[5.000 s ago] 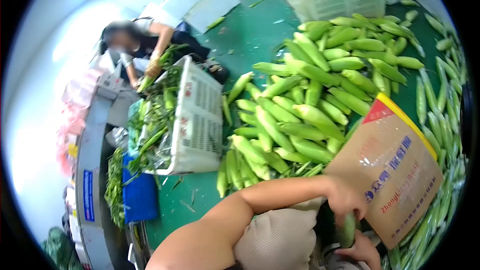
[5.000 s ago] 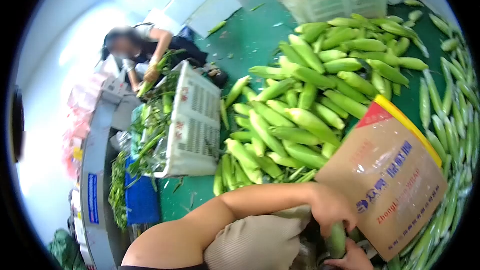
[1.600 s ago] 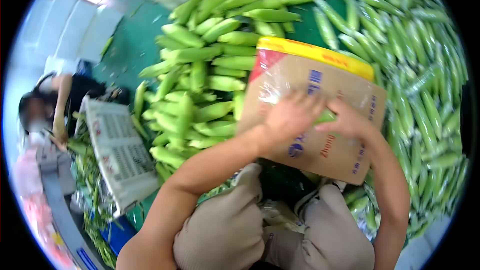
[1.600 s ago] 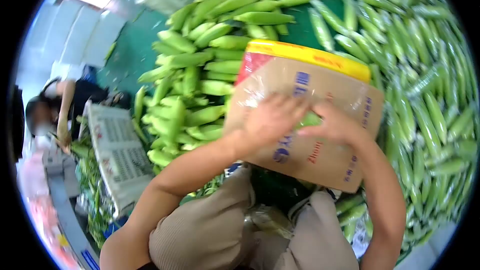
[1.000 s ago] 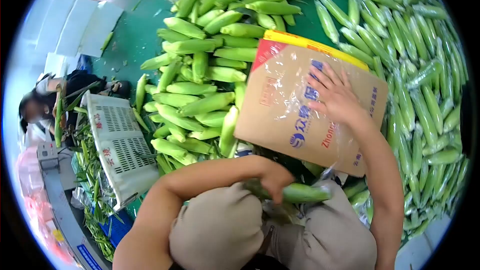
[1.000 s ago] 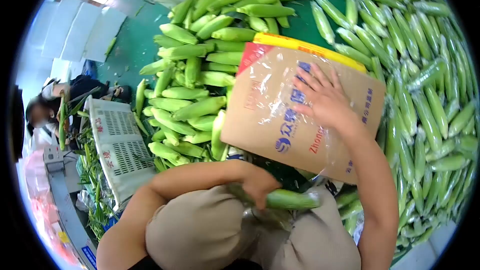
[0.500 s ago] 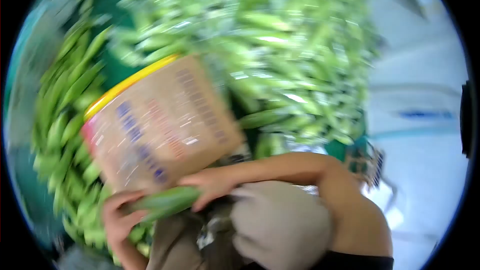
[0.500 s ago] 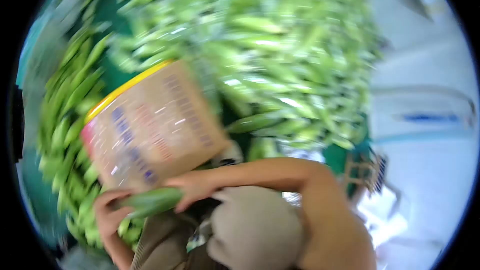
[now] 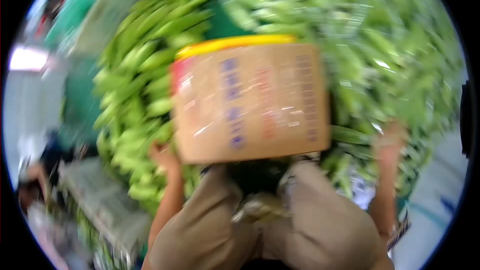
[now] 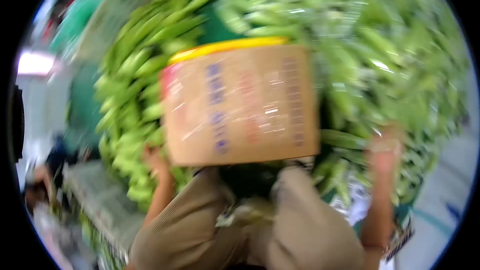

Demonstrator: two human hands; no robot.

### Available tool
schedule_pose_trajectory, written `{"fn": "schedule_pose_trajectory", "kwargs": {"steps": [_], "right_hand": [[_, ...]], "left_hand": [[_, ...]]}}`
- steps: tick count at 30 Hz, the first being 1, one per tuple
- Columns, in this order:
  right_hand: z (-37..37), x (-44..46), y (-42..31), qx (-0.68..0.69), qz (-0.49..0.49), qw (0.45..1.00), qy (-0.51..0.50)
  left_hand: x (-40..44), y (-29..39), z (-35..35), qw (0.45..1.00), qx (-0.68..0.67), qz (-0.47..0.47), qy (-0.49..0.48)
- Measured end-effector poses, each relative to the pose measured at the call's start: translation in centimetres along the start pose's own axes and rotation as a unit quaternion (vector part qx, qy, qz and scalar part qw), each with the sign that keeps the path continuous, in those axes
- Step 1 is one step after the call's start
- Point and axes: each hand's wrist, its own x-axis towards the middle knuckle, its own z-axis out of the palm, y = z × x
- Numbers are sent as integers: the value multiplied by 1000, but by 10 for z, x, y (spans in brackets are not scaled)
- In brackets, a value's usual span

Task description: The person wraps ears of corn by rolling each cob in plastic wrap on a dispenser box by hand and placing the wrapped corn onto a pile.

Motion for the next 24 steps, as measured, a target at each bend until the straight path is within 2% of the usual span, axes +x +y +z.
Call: {"fn": "schedule_pose_trajectory", "kwargs": {"steps": [1, 2, 3, 5, 7, 9, 10, 11, 12, 13, 14, 15, 16, 17, 18, 19, 20, 21, 22, 24], "right_hand": [[-52, 20, -3, 31, -10, 995, 94], [-105, 37, -15, 92, -41, 979, 178], [-156, 36, -39, 168, -88, 950, 249], [-188, 37, -70, 232, -148, 917, 291], [-163, 31, -81, 165, -131, 949, 236], [-78, 34, -64, -71, -74, 989, 109], [-36, 30, -65, -200, -76, 977, 18], [5, 27, -70, -308, -117, 942, -66], [34, 30, -72, -338, -243, 899, -138], [60, 23, -91, -449, -263, 839, -162], [74, 23, -91, -445, -253, 839, -184], [85, 28, -87, -437, -250, 839, -205], [91, 33, -83, -447, -255, 828, -222], [98, 39, -82, -458, -266, 815, -237], [103, 43, -79, -469, -277, 799, -254], [108, 45, -75, -470, -298, 794, -246], [112, 47, -69, -471, -318, 787, -240], [115, 49, -60, -472, -338, 779, -236], [119, 50, -49, -477, -359, 775, -207], [116, 47, -27, -335, -362, 860, -134]], "left_hand": [[-13, 3, -15, 979, 191, -30, -70], [-25, -23, -19, 975, 178, -35, -128], [-48, 2, -23, 983, 128, 31, -130], [-70, 33, -34, 975, 86, 85, -188], [-83, 41, -49, 968, 54, -35, -242], [-86, 34, -51, 954, 26, -121, -274], [-84, 12, -54, 958, -41, -106, -263], [-76, 24, -63, 967, -71, -78, -231], [-63, 46, -71, 977, -39, -58, -201], [-56, 69, -74, 984, -105, -94, -105], [-39, 94, -77, 974, -176, -94, -105], [-20, 126, -72, 971, -187, -55, -138], [-2, 166, -64, 963, -164, -21, -213], [11, 200, -47, 950, -136, 100, -261], [21, 247, -28, 916, -67, 296, -262], [14, 280, -10, 901, -6, 320, -295], [12, 303, 8, 854, -20, 396, -337], [7, 319, 23, 826, 39, 399, -397], [1, 317, 43, 805, 63, 436, -398], [-3, 312, 54, 805, 97, 446, -380]]}}
